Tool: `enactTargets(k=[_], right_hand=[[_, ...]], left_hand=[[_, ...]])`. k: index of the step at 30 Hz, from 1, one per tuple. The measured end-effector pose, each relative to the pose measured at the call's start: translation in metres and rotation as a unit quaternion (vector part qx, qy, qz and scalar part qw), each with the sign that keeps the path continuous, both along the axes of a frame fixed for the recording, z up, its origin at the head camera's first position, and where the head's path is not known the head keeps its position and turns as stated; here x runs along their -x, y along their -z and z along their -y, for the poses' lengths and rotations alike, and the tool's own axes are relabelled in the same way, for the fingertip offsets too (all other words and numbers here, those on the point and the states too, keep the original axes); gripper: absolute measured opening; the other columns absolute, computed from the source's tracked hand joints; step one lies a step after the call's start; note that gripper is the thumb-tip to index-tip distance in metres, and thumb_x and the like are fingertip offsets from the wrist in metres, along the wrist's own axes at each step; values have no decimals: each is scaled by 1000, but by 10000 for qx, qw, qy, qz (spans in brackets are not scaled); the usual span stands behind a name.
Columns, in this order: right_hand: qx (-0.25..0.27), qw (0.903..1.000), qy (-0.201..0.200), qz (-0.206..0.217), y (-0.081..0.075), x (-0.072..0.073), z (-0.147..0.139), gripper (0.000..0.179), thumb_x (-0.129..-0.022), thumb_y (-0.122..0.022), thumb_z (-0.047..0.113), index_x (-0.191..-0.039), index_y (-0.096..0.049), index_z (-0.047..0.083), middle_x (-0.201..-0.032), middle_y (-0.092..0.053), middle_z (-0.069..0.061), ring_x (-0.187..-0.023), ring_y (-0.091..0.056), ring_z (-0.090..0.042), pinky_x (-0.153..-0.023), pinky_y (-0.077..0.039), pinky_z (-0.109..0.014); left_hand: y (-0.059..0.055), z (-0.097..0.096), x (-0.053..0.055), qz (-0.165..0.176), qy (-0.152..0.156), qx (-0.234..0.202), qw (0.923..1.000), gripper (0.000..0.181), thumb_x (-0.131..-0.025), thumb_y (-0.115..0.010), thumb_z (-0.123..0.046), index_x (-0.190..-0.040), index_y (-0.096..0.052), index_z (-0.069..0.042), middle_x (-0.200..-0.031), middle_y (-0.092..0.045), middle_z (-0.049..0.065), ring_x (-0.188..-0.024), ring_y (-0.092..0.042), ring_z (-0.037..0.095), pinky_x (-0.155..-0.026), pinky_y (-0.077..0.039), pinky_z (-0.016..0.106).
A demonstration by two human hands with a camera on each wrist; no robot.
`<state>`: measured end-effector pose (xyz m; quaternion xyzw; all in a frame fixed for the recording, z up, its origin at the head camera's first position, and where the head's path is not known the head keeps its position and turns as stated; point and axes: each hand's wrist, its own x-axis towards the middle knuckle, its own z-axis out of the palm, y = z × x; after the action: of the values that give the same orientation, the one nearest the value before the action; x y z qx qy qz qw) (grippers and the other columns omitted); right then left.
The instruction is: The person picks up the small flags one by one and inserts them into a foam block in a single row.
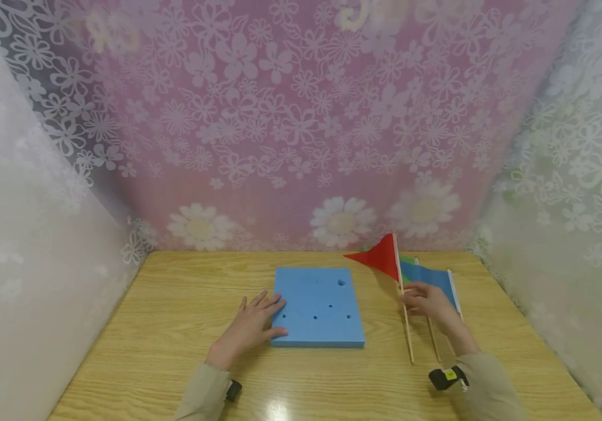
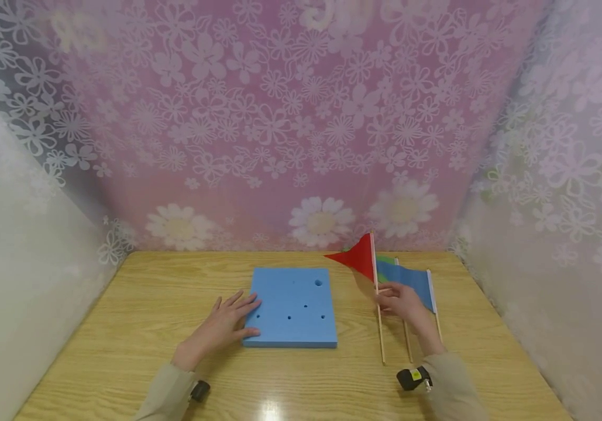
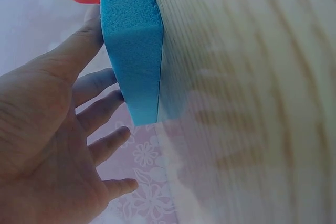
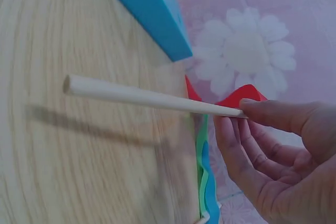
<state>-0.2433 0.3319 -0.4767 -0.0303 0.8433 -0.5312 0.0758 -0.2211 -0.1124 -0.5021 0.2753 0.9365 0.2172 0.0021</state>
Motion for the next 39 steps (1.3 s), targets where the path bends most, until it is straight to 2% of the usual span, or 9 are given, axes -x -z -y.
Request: enactTargets(k=[3,10,16,22,30,35,39], right_hand=[[308,9995,62,-10,-3,1,9,53,-102,-63,13,-141,-43,-16,-117,-63,-27,-94,-71,-27,-83,-60,-44],[800,9963,224,-213,-18,6,39,52,-102,-62,12,-144,-43,-12,-124,-58,-32,-90,-71,-12,-85,-60,-44],[1096,9928,324,-349,-27,14,72,52,-101,-65,13,-144,-45,-8,-120,-61,-24,-86,-70,-9,-84,-61,-42],[1485,9863,445,-566,-30,22,110,47,-99,-66,8,-141,-49,-7,-110,-65,-14,-84,-69,-11,-79,-62,-38],[1844,9767,425,-1013,-32,29,166,38,-97,-68,5,-132,-56,-5,-116,-62,-27,-85,-70,-14,-77,-62,-35],[2049,9698,311,-1290,-34,30,199,36,-97,-68,5,-131,-58,-3,-116,-62,-26,-85,-70,-13,-77,-61,-32],[2066,9644,162,-1640,-34,31,219,35,-96,-69,7,-130,-60,0,-116,-64,-24,-89,-70,-27,-77,-62,-34]], left_hand=[[-2,0,-2,0,-1,-74,10000,71,-92,-71,-43,-152,-48,-11,-160,-39,11,-151,-25,43,-112,-13,77],[-7,-1,-7,-11,-25,-186,9998,70,-92,-72,-40,-151,-49,-8,-159,-41,13,-150,-26,45,-111,-13,78],[-7,0,-8,18,-16,-225,9997,71,-92,-72,-39,-150,-50,-7,-159,-41,14,-149,-26,45,-111,-13,78],[-4,1,-6,41,-1,-166,9999,72,-92,-71,-42,-152,-48,-9,-160,-39,12,-150,-25,44,-112,-13,77],[-5,1,-6,34,44,-161,9999,72,-94,-69,-42,-153,-47,-9,-161,-38,12,-150,-25,44,-112,-12,77],[-3,1,-4,78,-14,-103,9999,71,-94,-67,-45,-153,-46,-10,-162,-37,10,-151,-24,43,-112,-13,77],[-2,1,-2,86,-42,-98,9999,71,-94,-68,-45,-153,-47,-10,-161,-38,9,-151,-25,43,-111,-14,78]])
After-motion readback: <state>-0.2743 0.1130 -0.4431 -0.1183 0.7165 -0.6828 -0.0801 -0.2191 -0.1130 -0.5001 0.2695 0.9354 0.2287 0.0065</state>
